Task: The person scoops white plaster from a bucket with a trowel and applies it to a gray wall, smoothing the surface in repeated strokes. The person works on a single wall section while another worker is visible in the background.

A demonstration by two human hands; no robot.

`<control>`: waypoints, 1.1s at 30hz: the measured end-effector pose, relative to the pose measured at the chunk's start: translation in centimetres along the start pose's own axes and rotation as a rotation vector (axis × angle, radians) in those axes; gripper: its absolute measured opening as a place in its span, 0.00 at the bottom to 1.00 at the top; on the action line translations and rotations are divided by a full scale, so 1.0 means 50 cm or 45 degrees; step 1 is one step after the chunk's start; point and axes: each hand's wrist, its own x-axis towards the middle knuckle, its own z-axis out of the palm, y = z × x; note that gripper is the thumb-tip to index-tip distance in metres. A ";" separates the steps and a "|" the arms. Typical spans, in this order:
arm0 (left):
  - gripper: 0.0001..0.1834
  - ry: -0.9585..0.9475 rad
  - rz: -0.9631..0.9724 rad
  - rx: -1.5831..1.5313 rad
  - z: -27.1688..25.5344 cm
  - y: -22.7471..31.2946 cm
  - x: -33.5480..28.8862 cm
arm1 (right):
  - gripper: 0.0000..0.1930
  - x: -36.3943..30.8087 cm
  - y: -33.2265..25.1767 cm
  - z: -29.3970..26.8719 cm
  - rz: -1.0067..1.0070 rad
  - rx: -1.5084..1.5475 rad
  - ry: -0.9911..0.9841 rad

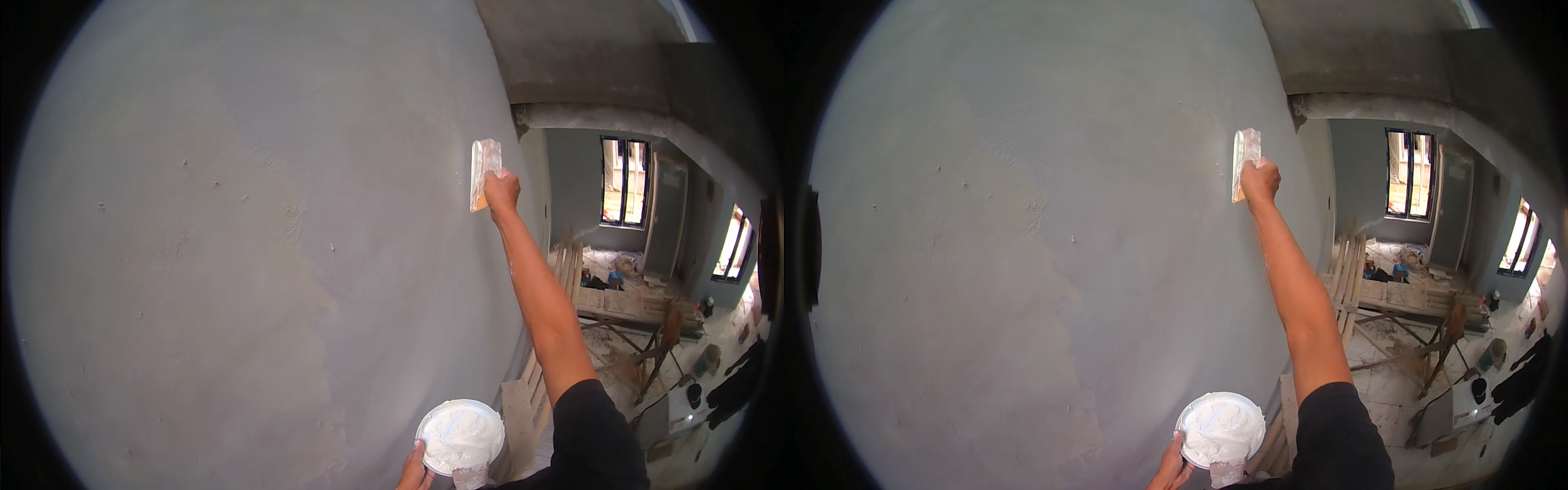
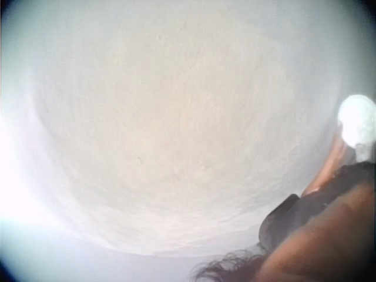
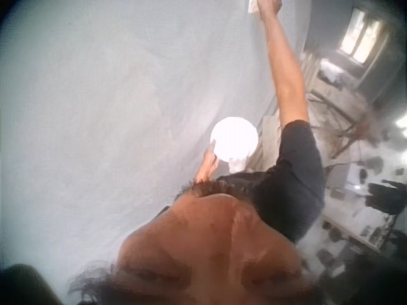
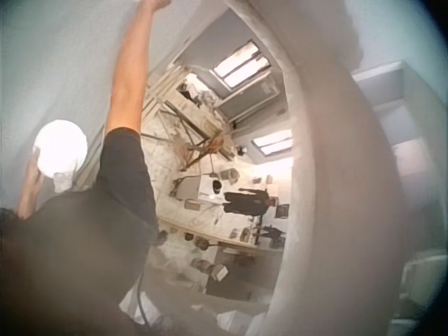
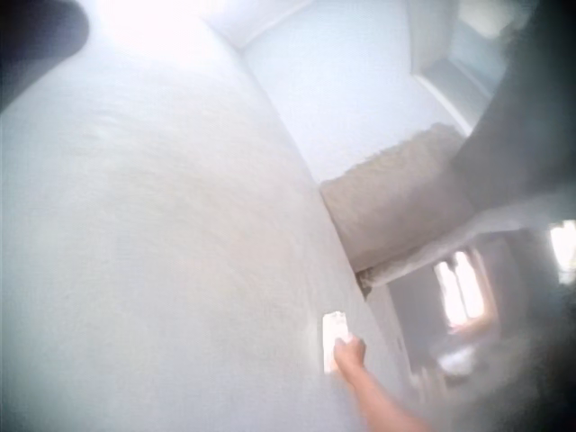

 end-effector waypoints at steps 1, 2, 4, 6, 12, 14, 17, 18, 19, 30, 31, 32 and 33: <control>0.28 -0.024 -0.032 -0.024 0.009 0.008 -0.008 | 0.14 0.023 0.007 0.006 0.065 0.028 0.001; 0.28 -0.038 -0.069 -0.056 0.011 0.011 -0.011 | 0.14 0.028 -0.002 0.013 0.137 0.053 -0.009; 0.28 -0.071 -0.113 -0.089 0.009 0.013 -0.012 | 0.14 0.048 -0.027 0.034 0.097 0.298 -0.074; 0.28 -0.096 -0.072 -0.073 0.003 0.012 -0.008 | 0.14 0.029 -0.098 0.056 -0.060 0.231 -0.126; 0.28 -0.127 0.030 0.018 0.002 0.014 -0.027 | 0.14 -0.039 -0.121 0.016 -0.443 0.501 -0.251; 0.28 -0.145 -0.017 -0.091 0.003 0.014 -0.015 | 0.14 0.000 -0.074 0.023 -0.398 0.459 -0.171; 0.28 -0.151 -0.066 -0.132 0.008 0.017 0.002 | 0.14 0.091 -0.004 0.056 -0.333 0.291 -0.105; 0.28 -0.146 -0.065 -0.111 0.009 0.017 0.005 | 0.14 0.110 -0.005 0.066 -0.349 0.301 -0.124; 0.28 -0.146 -0.059 -0.085 0.012 0.017 0.011 | 0.14 0.131 -0.005 0.072 -0.368 0.307 -0.138; 0.29 -0.095 0.106 0.354 0.018 0.024 0.032 | 0.17 -0.098 -0.009 -0.017 -0.595 0.359 -0.413; 0.29 -0.084 0.128 0.416 0.019 0.023 0.030 | 0.16 -0.083 0.009 -0.013 -0.449 0.325 -0.367; 0.29 -0.094 0.121 0.421 0.025 0.026 0.032 | 0.16 -0.036 0.037 -0.014 -0.318 0.283 -0.297; 0.29 -0.084 0.114 0.422 0.029 0.031 0.033 | 0.15 -0.002 0.061 -0.002 -0.182 0.251 -0.240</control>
